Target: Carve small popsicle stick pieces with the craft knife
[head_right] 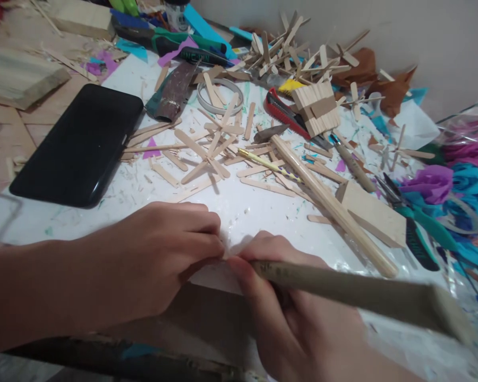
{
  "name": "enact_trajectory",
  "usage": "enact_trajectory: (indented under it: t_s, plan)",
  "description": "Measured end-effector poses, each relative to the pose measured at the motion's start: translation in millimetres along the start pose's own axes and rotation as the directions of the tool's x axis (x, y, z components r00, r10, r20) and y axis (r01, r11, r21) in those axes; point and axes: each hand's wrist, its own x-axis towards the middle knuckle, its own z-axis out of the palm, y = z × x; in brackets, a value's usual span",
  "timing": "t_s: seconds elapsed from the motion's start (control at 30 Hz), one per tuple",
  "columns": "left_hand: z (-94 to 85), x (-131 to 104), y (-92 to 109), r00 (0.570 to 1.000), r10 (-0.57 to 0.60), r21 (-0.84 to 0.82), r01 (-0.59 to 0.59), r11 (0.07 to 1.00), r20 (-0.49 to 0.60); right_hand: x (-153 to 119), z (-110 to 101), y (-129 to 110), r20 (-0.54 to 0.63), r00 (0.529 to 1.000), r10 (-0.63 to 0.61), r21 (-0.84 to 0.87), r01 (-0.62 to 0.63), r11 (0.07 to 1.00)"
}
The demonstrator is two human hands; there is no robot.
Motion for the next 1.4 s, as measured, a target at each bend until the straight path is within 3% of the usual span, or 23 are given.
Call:
enact_trajectory:
  t_s: [0.47, 0.63, 0.73, 0.9, 1.07, 1.23, 1.4]
  plan:
    - [-0.3, 0, 2, 0.992, 0.073, 0.035, -0.070, 0.997, -0.101, 9, 1, -6, 0.042, 0.996, -0.079, 0.022, 0.079, 0.997]
    - [-1.3, 3, 2, 0.995, 0.074, 0.035, -0.072, 0.997, -0.064, 7, -1, -4, 0.091, 0.991, -0.095, 0.011, 0.094, 0.996]
    - [-2.9, 4, 3, 0.998, 0.048, 0.031, -0.047, 0.998, -0.037, 5, 0, -2, 0.034, 0.995, -0.095, -0.046, 0.097, 0.994]
    - [-2.7, 3, 3, 0.999, 0.036, 0.027, -0.036, 0.999, -0.035, 7, 3, 1, -0.120, 0.993, 0.000, -0.009, -0.001, 1.000]
    - [-0.4, 3, 1, 0.996, 0.053, 0.056, -0.049, 0.997, -0.067, 9, 4, 3, -0.064, 0.991, 0.117, 0.087, -0.111, 0.990]
    - [0.7, 1, 1, 0.994, 0.048, 0.014, -0.047, 0.999, -0.098, 0, 4, 6, -0.009, 0.995, -0.095, -0.018, 0.095, 0.995]
    - [-0.8, 2, 2, 0.996, 0.042, 0.026, -0.040, 0.999, -0.081, -3, 5, 7, -0.069, 0.992, -0.109, -0.097, 0.103, 0.990]
